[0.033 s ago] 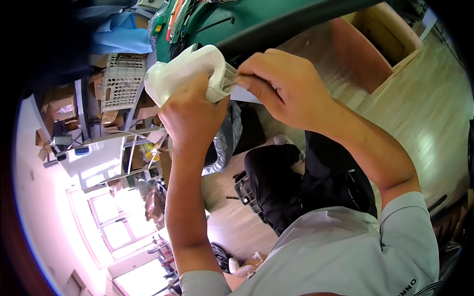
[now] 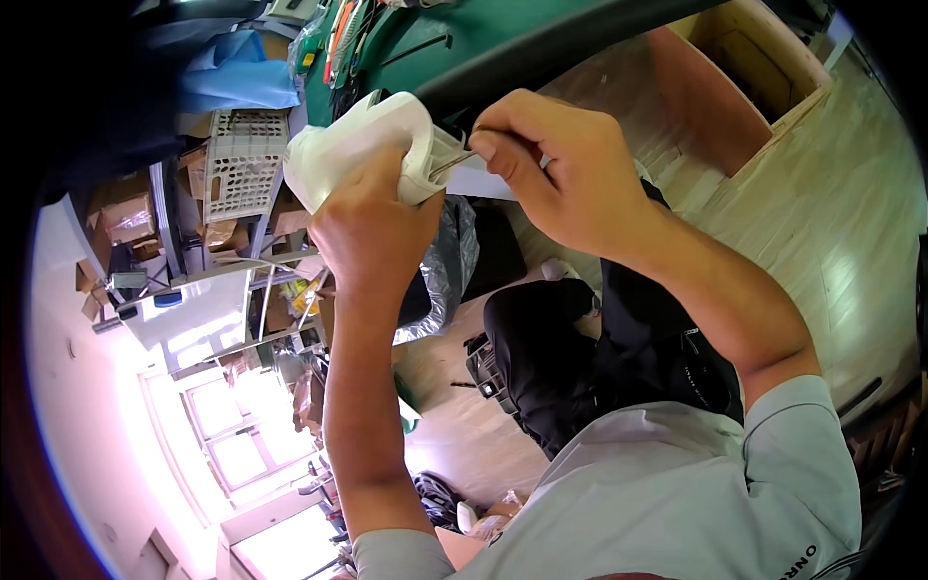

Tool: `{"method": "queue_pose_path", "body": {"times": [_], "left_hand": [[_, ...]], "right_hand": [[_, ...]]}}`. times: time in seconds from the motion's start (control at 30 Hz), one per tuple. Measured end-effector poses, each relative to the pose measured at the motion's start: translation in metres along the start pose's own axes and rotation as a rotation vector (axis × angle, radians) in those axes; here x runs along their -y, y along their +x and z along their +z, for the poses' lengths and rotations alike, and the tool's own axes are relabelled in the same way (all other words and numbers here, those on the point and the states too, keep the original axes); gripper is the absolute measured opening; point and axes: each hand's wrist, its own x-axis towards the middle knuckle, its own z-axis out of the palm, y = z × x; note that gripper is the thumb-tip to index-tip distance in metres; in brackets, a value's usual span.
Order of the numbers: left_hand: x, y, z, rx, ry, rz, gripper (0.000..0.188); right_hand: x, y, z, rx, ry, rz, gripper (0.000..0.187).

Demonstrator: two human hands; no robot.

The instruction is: The person disassembles a white EV charger plug by removing screws from the housing and handle using a manual hex key and a power drill, then separating the two halves of the casing to reveal internal wiring.

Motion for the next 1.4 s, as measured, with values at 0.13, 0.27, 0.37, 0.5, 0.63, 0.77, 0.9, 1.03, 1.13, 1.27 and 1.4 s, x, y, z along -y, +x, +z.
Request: {"method": "queue_pose_path", "body": {"times": [0.13,0.27,0.37,0.5,0.63,0.77,0.9,1.03,1.13,1.27,1.4], "left_hand": [[-0.009,0.014,-0.021,0.206,-0.056,0.070,0.024],[-0.001,0.031,-0.028,0.435,-0.233,0.046,0.025],[0.000,0.032,-0.029,0.444,-0.210,0.063,0.025],[0.001,0.038,-0.041,0.399,-0.047,0.182,0.023],[-0.003,0.057,-0.074,0.365,0.149,0.183,0.024],[0.000,0.062,-0.076,0.305,0.315,0.286,0.024],[0.015,0.052,-0.021,0.307,0.093,0.323,0.016],[0.020,0.047,-0.027,0.342,0.067,0.272,0.020],[0.000,0.063,-0.066,0.345,0.147,0.262,0.020],[0.042,0.034,-0.018,0.077,0.149,0.439,0.020],[0.017,0.050,-0.038,0.322,-0.020,0.308,0.019]], "right_hand": [[0.007,-0.023,0.000,-0.162,0.341,0.393,0.014],[0.004,-0.028,-0.008,-0.350,0.552,0.420,0.022],[0.004,-0.037,-0.017,-0.312,0.519,0.493,0.023],[0.004,-0.057,-0.024,-0.275,0.468,0.565,0.024],[0.002,-0.071,-0.034,-0.343,0.493,0.560,0.024],[0.010,-0.062,-0.008,-0.484,0.705,0.871,0.025],[0.022,-0.063,0.033,-0.340,0.857,0.893,0.024],[0.029,-0.075,0.023,-0.243,0.748,0.768,0.025],[0.023,-0.077,-0.004,-0.360,0.701,0.764,0.024],[0.024,-0.073,-0.008,-0.346,0.647,0.833,0.027],[0.029,-0.076,-0.015,-0.337,0.623,0.816,0.027]]}}
